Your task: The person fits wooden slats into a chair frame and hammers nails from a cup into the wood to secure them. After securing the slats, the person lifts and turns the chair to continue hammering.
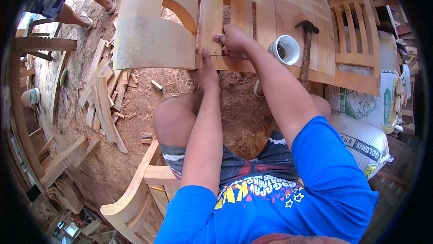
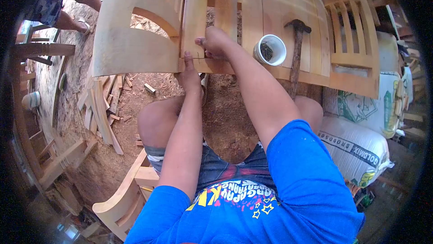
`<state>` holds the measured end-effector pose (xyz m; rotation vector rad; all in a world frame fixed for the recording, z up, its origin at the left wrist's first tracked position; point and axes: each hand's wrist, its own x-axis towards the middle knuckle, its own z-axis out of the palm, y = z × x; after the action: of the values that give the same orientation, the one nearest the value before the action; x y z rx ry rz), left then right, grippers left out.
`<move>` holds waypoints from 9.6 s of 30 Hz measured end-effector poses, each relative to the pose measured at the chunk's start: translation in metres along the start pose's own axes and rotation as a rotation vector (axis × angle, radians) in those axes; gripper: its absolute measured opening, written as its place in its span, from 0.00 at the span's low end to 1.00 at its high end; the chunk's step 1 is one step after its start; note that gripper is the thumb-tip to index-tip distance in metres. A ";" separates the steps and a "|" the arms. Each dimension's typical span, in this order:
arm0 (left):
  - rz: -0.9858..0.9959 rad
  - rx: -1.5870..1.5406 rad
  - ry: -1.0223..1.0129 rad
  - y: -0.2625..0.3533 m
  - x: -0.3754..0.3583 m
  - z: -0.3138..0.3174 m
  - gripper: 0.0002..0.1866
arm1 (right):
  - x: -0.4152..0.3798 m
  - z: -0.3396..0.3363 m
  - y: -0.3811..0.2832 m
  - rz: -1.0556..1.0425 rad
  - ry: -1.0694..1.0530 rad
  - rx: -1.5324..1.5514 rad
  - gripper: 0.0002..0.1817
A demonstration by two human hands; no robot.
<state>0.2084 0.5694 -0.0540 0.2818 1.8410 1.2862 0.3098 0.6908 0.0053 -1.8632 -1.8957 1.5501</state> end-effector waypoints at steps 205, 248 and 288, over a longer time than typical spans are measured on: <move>-0.031 0.154 0.044 -0.028 0.019 0.005 0.65 | -0.254 0.006 -0.040 -0.475 0.616 0.361 0.16; -0.059 0.169 0.092 -0.006 0.000 0.002 0.72 | -0.210 0.029 -0.001 -0.370 0.563 0.273 0.18; 0.926 0.759 -0.633 0.072 -0.154 0.008 0.13 | -0.331 0.094 0.219 0.313 0.323 0.903 0.12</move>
<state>0.2891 0.5135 0.0852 1.8783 1.5542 0.7793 0.4926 0.3264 0.0038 -1.8123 -0.5964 1.6337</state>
